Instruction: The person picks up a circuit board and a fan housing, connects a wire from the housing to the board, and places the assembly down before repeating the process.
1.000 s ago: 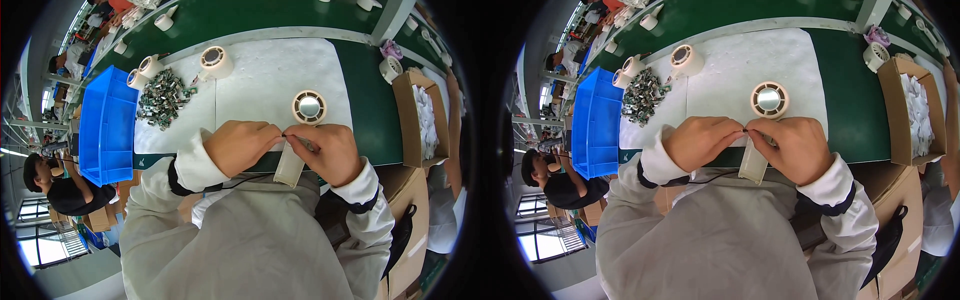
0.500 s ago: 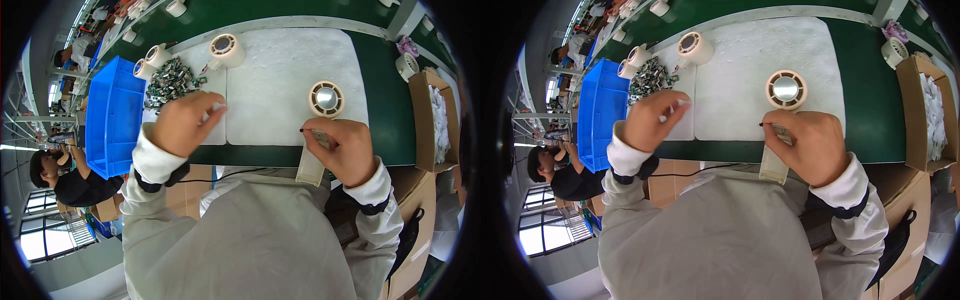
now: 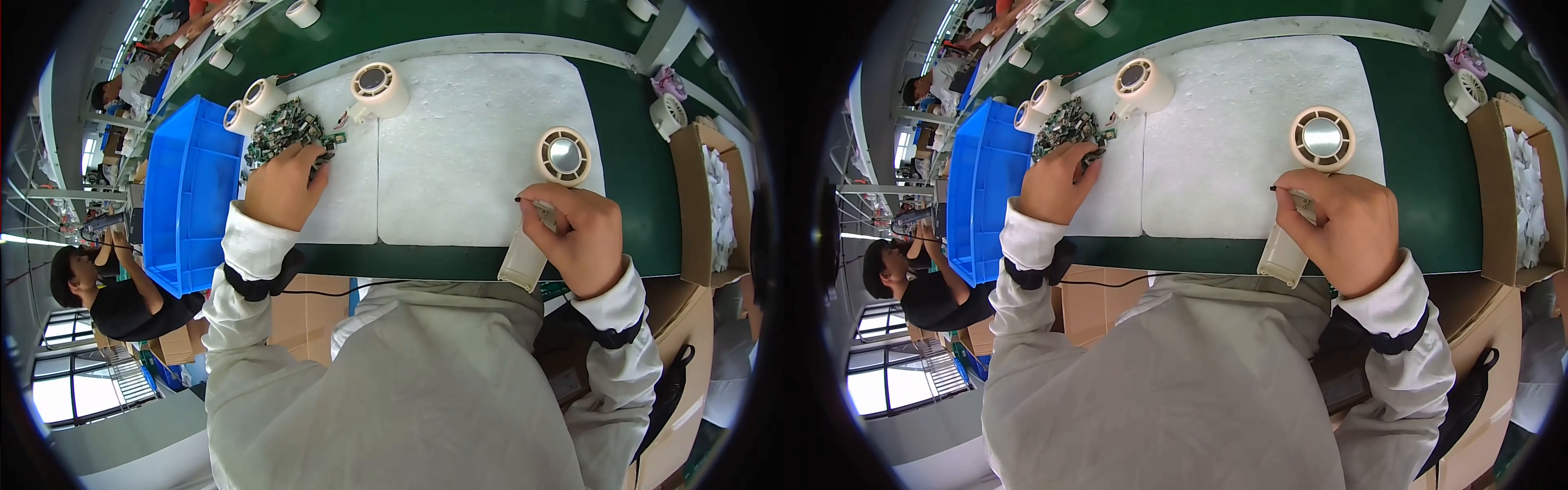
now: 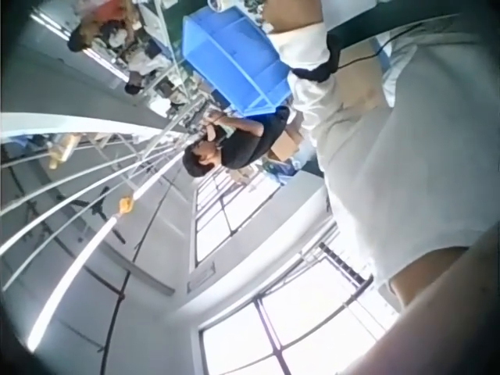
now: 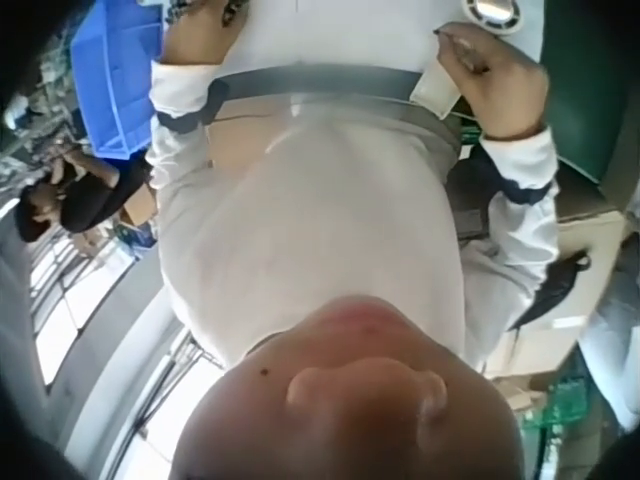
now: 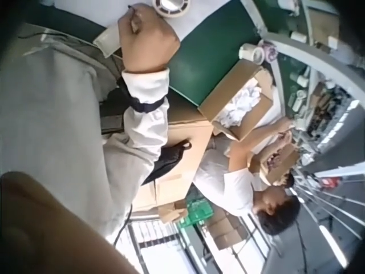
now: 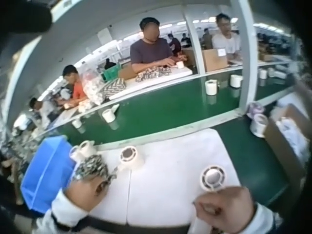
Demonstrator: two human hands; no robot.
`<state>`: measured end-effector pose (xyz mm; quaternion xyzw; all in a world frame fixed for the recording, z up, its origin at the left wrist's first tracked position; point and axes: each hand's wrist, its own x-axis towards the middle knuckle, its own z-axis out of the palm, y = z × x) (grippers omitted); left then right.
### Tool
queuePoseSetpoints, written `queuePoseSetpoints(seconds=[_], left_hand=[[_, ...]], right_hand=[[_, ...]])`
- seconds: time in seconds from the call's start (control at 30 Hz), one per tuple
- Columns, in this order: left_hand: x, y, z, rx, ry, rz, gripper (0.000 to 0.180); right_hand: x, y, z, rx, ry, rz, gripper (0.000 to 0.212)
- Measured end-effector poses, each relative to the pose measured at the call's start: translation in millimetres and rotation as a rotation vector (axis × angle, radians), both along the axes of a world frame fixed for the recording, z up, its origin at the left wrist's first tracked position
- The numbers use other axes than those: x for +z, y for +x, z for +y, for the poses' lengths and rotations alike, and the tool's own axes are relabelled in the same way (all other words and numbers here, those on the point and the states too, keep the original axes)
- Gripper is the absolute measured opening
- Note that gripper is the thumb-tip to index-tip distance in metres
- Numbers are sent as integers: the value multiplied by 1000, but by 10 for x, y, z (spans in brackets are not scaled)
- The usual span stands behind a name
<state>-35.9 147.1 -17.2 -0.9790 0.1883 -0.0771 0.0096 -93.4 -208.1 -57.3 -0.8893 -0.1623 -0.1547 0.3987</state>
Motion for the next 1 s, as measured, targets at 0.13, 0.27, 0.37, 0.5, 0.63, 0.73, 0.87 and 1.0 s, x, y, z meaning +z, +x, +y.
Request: queuePoseSetpoints(seconds=[0.13,0.27,0.37,0.5,0.63,0.73,0.87,1.0], left_hand=[[18,15,-6,-33,-1,0,18],[314,-194,-418,-58,-364,377,21],[321,-278,-762,-363,-711,539,25],[171,-63,-1160,-590,-830,679,23],[-136,144,-1391,-470,-1193,941,24],[-234,122,-1536,-275,-1478,1040,25],[-269,82,-1556,-315,-1444,1052,30],[-273,30,-1553,-269,-1419,1076,34]], right_hand=[[72,-18,-49,3,74,108,14],[100,38,-78,-8,160,226,13],[106,29,-86,15,178,236,12],[128,42,-111,3,194,226,11],[153,51,-135,21,238,251,11],[178,50,-163,30,272,304,11],[195,29,-147,22,336,274,12],[226,-3,-132,-21,312,290,13]])
